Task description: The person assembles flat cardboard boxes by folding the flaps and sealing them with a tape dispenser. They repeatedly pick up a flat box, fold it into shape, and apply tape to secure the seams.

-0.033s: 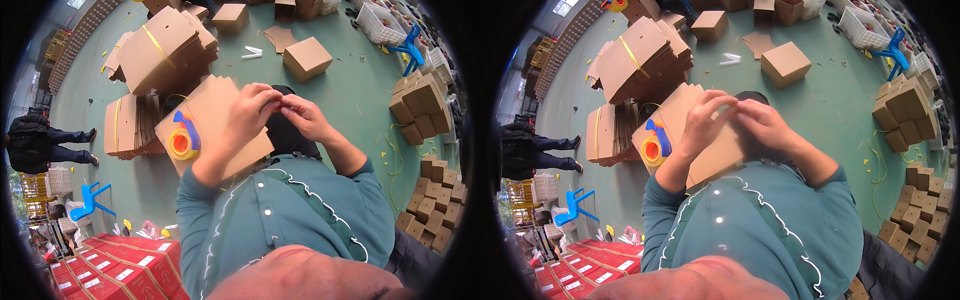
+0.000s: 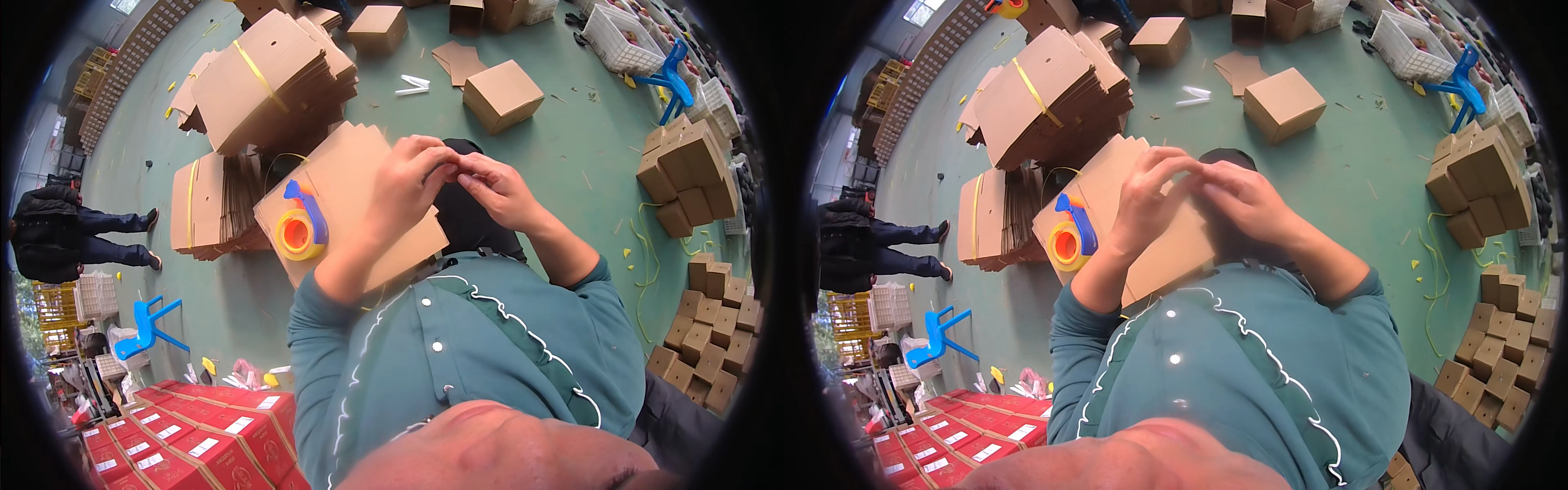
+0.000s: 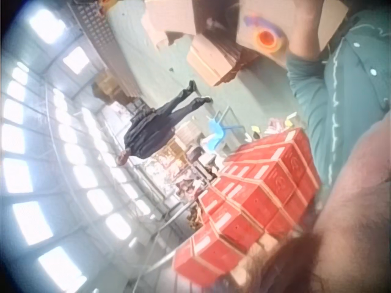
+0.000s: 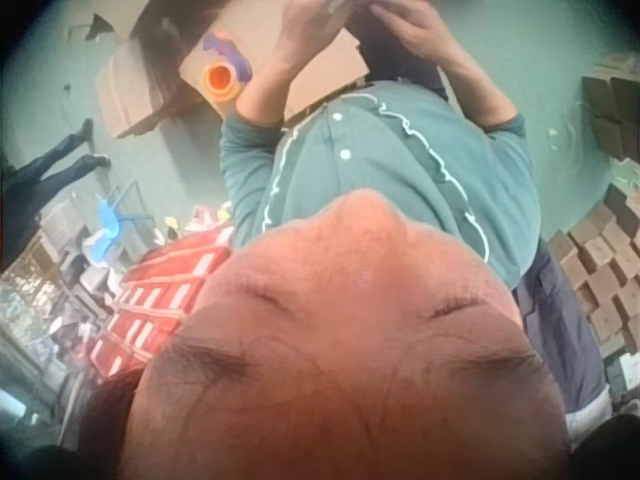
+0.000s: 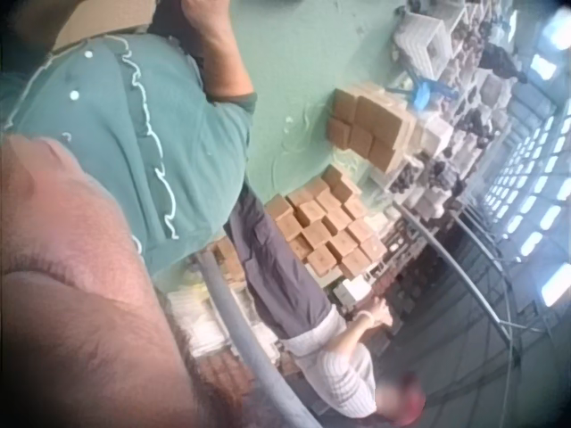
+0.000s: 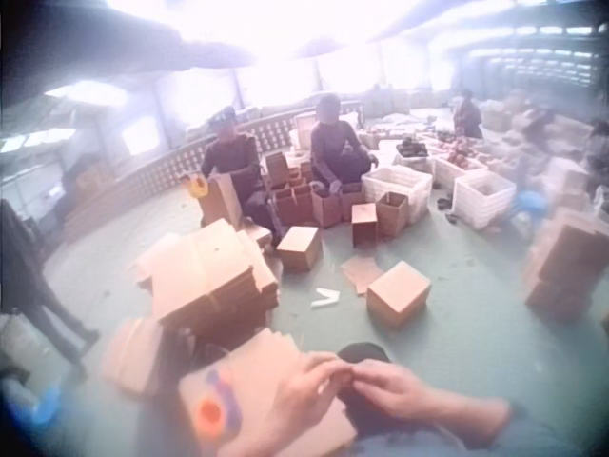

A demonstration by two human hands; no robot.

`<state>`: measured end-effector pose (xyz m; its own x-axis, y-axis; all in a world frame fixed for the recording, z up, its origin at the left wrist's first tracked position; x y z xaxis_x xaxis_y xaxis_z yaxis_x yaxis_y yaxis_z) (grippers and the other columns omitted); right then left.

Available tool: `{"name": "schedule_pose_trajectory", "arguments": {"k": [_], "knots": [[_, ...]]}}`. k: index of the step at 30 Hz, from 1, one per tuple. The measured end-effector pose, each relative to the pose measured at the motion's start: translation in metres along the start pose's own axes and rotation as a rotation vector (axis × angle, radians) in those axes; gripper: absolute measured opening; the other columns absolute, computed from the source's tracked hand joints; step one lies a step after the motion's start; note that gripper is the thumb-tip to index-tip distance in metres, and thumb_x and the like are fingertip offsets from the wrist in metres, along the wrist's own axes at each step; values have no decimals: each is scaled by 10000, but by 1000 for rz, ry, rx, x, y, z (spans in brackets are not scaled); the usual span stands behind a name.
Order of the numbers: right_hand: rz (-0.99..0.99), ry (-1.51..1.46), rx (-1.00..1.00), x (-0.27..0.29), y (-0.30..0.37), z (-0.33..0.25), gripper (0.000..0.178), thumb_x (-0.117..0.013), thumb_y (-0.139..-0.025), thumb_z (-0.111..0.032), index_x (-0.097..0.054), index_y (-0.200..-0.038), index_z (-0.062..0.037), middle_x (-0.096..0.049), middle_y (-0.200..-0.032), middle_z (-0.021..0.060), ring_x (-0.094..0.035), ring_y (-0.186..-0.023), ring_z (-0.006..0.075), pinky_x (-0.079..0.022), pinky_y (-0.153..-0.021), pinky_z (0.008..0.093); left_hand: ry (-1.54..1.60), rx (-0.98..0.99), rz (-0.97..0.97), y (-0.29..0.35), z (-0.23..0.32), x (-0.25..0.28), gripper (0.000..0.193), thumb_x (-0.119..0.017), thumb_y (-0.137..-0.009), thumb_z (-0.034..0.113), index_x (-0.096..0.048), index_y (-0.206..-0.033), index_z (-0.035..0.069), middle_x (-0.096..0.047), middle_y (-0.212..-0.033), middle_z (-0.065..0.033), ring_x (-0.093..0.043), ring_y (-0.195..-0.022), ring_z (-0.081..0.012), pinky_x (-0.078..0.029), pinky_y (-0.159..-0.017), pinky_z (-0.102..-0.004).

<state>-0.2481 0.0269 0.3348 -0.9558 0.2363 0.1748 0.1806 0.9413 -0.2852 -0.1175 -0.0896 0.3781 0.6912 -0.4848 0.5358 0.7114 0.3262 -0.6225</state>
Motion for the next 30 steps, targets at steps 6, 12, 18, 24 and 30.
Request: {"name": "schedule_pose_trajectory", "arguments": {"k": [6,12,18,24,30], "knots": [[-44,7,-34,-4,-6,0,325,-530,-987,-102,-593,-1297,-31,-626,-1118,95,-601,-1023,193,-474,-903,303,-262,-209,25,4,6,5,255,-727,-716,-15,-702,-937,111,-657,-931,-36,-627,-857,-233,-495,-735,-339],[-103,-248,-129,-14,-10,5,330,-526,-1000,-114,-586,-1308,-12,-632,-1148,67,-581,-1052,136,-467,-927,301,-289,-222,74,14,1,13,218,-715,-700,35,-648,-899,92,-642,-915,-18,-623,-846,-217,-498,-728,-342],[-216,-286,-236,-27,-1,22,347,-540,-994,-123,-584,-1322,-17,-643,-1144,71,-589,-1057,132,-474,-926,305,-382,-234,0,32,2,17,201,-720,-692,70,-623,-866,97,-621,-897,-18,-614,-820,-212,-495,-705,-348],[-856,973,11,-16,35,92,604,-593,-960,-434,-427,-1478,-172,-419,-1513,74,-351,-1425,280,-283,-1136,582,-337,83,25,107,-22,42,158,-764,-761,67,-643,-861,57,-613,-860,-80,-597,-801,-275,-483,-708,-366],[886,1322,-411,164,-92,189,608,-523,-959,-527,-481,-1428,-143,-399,-1531,119,-357,-1431,246,-310,-1096,583,-472,240,226,159,-22,81,154,-672,-909,102,-670,-1034,11,-652,-1011,-136,-626,-946,-296,-501,-846,-381]]}}
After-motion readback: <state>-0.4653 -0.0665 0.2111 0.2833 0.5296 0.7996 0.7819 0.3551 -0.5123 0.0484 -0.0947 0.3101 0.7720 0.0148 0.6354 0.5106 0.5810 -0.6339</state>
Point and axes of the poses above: each hand's wrist, its own y-axis away from the middle knuckle, its own x-axis out of the back of the hand, z = x × y, the point moved 3 cm from there along -y, towards the middle knuckle
